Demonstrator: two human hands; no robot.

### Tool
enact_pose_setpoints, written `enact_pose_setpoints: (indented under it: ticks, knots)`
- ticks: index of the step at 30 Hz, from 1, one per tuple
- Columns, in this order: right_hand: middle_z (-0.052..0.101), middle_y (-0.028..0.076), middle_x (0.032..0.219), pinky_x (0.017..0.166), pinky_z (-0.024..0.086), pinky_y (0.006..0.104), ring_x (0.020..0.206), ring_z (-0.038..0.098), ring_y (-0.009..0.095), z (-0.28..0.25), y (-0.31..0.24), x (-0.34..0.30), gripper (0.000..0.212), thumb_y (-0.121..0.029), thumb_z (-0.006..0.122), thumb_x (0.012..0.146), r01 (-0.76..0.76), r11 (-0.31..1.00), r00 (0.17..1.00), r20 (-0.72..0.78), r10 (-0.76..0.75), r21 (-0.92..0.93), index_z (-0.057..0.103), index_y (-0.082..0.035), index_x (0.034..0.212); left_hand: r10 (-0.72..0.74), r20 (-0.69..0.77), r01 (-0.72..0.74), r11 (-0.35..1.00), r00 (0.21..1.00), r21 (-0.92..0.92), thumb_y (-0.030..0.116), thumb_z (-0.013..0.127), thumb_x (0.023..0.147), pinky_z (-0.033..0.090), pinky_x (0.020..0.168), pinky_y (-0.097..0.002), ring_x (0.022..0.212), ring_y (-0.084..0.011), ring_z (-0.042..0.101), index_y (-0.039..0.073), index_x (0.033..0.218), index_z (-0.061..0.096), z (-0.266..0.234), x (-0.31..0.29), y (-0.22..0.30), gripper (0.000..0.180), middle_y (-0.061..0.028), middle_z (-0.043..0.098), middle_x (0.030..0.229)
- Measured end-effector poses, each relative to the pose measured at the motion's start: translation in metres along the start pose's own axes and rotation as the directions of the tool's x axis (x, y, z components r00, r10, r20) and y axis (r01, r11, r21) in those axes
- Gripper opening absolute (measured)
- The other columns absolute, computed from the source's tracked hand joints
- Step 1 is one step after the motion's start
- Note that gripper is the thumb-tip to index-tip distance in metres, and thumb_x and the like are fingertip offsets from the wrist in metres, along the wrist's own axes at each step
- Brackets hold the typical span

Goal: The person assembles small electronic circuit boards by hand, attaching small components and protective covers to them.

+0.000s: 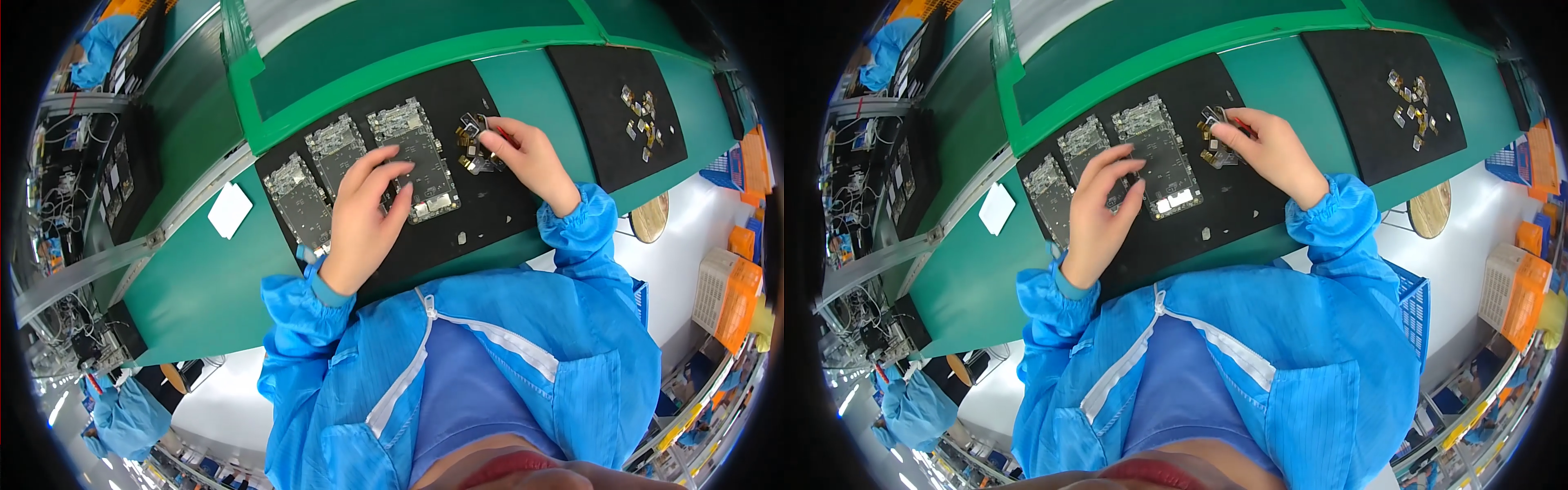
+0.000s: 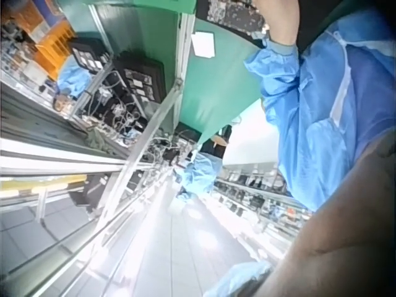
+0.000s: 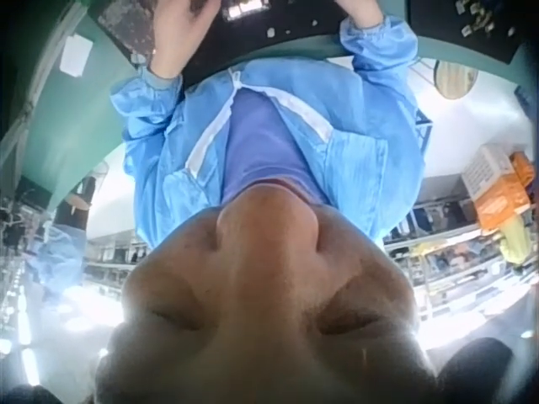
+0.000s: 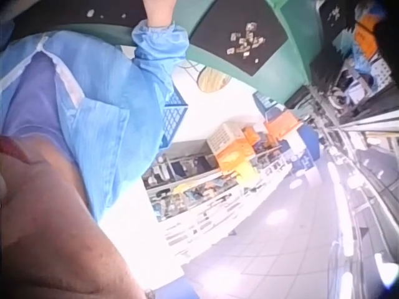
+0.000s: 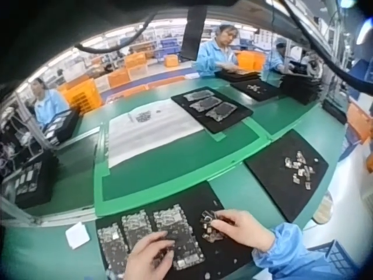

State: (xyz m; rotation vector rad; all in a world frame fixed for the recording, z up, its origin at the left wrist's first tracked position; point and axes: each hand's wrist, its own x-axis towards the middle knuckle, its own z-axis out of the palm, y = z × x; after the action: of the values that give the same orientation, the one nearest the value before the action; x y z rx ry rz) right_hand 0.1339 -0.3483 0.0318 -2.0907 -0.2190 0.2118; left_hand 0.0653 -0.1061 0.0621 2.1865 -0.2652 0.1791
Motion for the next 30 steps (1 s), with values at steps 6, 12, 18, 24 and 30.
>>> enact_pose_setpoints:
  ticks: [6, 12, 18, 24, 30]
  knots:
    - [0.064, 0.009, 0.079, 0.063, 0.046, 0.0269, 0.069, 0.058, 0.015, -0.001, 0.015, 0.003, 0.019, -0.016, 0.064, 0.086, 0.015, 0.993, 1.000, -0.017, -0.013, 0.116, 0.066, 0.000, 0.096, 0.207, 0.033, -0.209, 0.972, 0.978, 0.107, 0.009, 0.064, 0.082, 0.045, 0.080, -0.0377, 0.091, -0.0293, 0.058, 0.006, 0.099, 0.066, 0.045, 0.053, -0.016, 0.017, -0.0093, 0.061, 0.096]
    - [0.063, 0.010, 0.080, 0.062, 0.046, 0.0303, 0.071, 0.059, 0.021, -0.005, 0.014, 0.005, 0.011, -0.011, 0.063, 0.083, 0.091, 0.994, 0.983, -0.157, -0.099, -0.056, 0.066, -0.003, 0.091, 0.177, 0.113, -0.200, 0.949, 0.978, 0.244, 0.015, 0.069, 0.077, 0.037, 0.082, -0.0386, 0.091, -0.0261, 0.055, 0.008, 0.101, 0.066, 0.074, 0.065, -0.011, 0.025, -0.0067, 0.057, 0.093]
    - [0.062, 0.010, 0.080, 0.062, 0.046, 0.0314, 0.071, 0.058, 0.022, -0.007, 0.010, 0.007, 0.011, -0.010, 0.064, 0.083, 0.048, 0.995, 0.992, -0.111, -0.058, -0.087, 0.066, -0.003, 0.090, 0.170, 0.116, -0.194, 0.951, 0.979, 0.240, 0.016, 0.071, 0.076, 0.035, 0.080, -0.0389, 0.090, -0.0252, 0.054, 0.009, 0.096, 0.066, 0.083, 0.069, -0.014, 0.021, -0.0049, 0.056, 0.089]
    - [0.062, 0.010, 0.080, 0.063, 0.046, 0.0316, 0.072, 0.059, 0.023, -0.006, 0.011, 0.007, 0.012, -0.011, 0.064, 0.083, 0.042, 0.994, 0.994, -0.092, -0.051, -0.100, 0.066, -0.003, 0.091, 0.129, 0.084, -0.142, 0.975, 0.988, 0.172, 0.016, 0.071, 0.075, 0.036, 0.078, -0.0388, 0.086, -0.0236, 0.056, 0.009, 0.084, 0.067, 0.084, 0.071, -0.017, 0.012, -0.0045, 0.057, 0.086]
    - [0.065, 0.011, 0.083, 0.064, 0.047, 0.0323, 0.074, 0.061, 0.024, -0.006, 0.015, 0.008, 0.013, -0.012, 0.063, 0.083, 0.063, 0.991, 0.993, -0.089, -0.073, -0.116, 0.066, -0.003, 0.092, 0.055, 0.064, -0.055, 0.998, 0.996, -0.013, 0.015, 0.070, 0.076, 0.039, 0.072, -0.0349, 0.072, -0.0199, 0.059, 0.008, 0.081, 0.067, 0.081, 0.076, -0.023, 0.009, -0.0050, 0.063, 0.080]
